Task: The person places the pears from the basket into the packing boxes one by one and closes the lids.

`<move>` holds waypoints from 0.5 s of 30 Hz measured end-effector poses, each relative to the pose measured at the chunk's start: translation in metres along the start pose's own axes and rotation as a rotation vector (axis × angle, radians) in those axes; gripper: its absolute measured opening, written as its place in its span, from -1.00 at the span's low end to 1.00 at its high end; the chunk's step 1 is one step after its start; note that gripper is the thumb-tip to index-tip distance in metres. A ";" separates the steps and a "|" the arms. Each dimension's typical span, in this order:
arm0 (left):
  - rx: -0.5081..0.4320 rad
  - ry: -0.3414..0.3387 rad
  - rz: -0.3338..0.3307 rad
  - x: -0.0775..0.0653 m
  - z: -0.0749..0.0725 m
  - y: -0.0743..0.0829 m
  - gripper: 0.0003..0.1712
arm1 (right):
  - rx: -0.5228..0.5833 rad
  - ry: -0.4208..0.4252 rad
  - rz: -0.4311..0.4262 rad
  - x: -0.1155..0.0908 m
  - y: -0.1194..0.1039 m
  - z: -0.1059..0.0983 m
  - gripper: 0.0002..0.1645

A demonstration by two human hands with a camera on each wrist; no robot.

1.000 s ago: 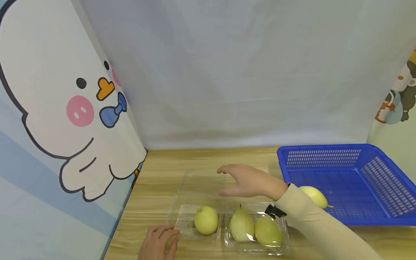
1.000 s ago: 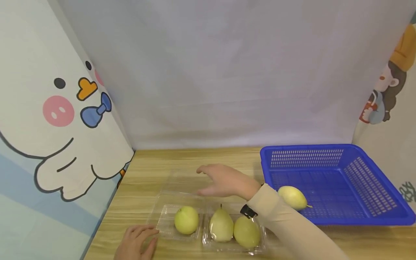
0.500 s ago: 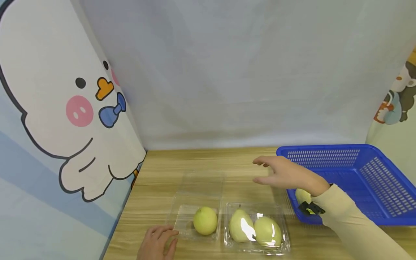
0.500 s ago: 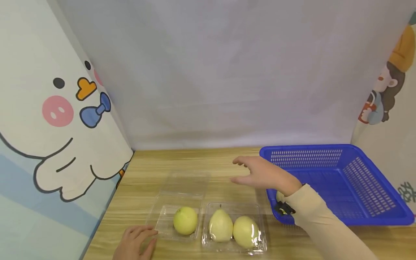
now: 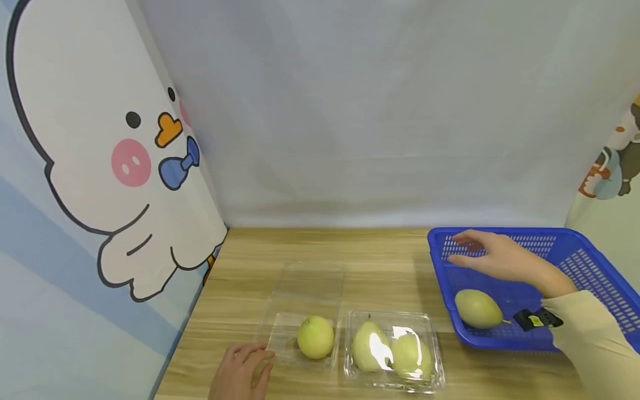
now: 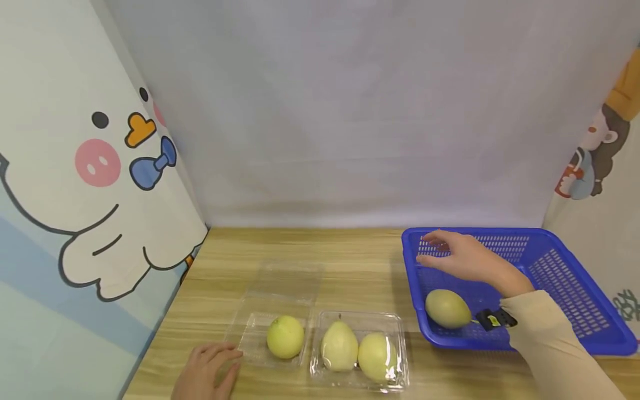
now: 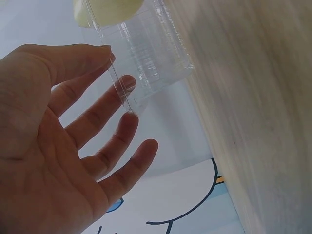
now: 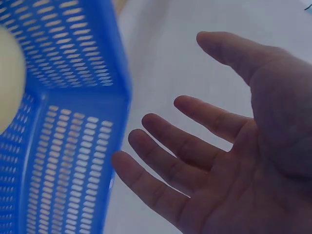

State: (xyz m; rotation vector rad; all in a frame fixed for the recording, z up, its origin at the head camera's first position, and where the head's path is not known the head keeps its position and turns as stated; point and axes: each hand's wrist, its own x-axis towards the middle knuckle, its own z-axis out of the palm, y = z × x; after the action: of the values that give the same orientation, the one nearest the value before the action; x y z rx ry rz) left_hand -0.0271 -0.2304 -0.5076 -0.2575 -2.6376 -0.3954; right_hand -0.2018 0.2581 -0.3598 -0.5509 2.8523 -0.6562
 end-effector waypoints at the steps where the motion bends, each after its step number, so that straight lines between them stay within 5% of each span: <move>1: 0.001 -0.008 -0.007 0.001 -0.001 0.000 -0.71 | 0.004 -0.008 0.006 -0.001 0.004 0.001 -0.22; 15: -0.004 -0.050 -0.033 0.003 -0.005 0.004 -0.74 | 0.030 -0.286 0.060 -0.005 0.046 0.028 -0.22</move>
State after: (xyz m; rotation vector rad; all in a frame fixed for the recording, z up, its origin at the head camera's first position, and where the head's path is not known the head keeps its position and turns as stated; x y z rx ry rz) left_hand -0.0268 -0.2277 -0.5008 -0.2279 -2.6933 -0.4102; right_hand -0.2054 0.2875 -0.4056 -0.5072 2.5775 -0.5596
